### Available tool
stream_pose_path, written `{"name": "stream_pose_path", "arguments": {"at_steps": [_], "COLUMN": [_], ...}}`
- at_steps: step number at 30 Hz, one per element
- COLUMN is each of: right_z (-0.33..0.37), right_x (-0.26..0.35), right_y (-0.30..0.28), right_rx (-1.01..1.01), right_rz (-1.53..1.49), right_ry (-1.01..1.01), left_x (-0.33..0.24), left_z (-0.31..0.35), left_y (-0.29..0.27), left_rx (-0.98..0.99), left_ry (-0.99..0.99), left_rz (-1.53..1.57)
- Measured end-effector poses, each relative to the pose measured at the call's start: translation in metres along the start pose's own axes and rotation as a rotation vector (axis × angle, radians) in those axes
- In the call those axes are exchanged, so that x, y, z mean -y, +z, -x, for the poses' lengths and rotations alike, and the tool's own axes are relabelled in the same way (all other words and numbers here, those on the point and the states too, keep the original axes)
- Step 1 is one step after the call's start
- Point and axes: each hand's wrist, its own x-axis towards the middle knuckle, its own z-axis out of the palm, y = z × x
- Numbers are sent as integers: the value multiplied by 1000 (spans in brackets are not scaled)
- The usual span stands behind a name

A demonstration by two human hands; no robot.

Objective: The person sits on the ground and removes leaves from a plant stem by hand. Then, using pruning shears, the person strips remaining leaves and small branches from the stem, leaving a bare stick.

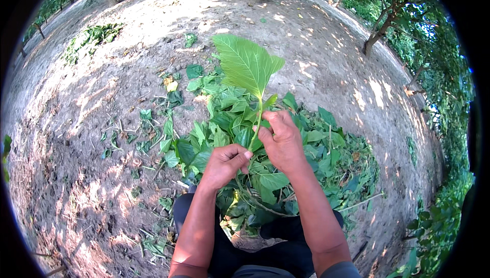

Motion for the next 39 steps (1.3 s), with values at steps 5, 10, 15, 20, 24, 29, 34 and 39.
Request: {"name": "stream_pose_path", "arguments": {"at_steps": [5,10,15,20,24,29,34,39], "right_z": [3,14,13,9,-1,-11,-2,3], "right_x": [-5,-3,-35,-38,-2,-4,-24,-25], "right_y": [-1,1,4,-5,-23,-29,-18,-10], "right_rx": [60,244,56,-6,-40,-74,-130,-97], "right_rz": [-11,37,76,-175,-112,199,300,264], "right_ry": [48,66,156,276,46,-145,-37,37], "left_x": [0,0,1,1,5,4,5,7], "left_z": [-1,-3,-5,-5,-6,-5,-6,-6], "left_y": [2,6,8,9,11,12,15,14], "left_rx": [-49,-124,-185,-231,-233,-234,-266,-275], "left_ry": [27,20,-5,7,39,76,96,106], "left_rz": [80,53,43,16,-59,-119,-136,-163]}}
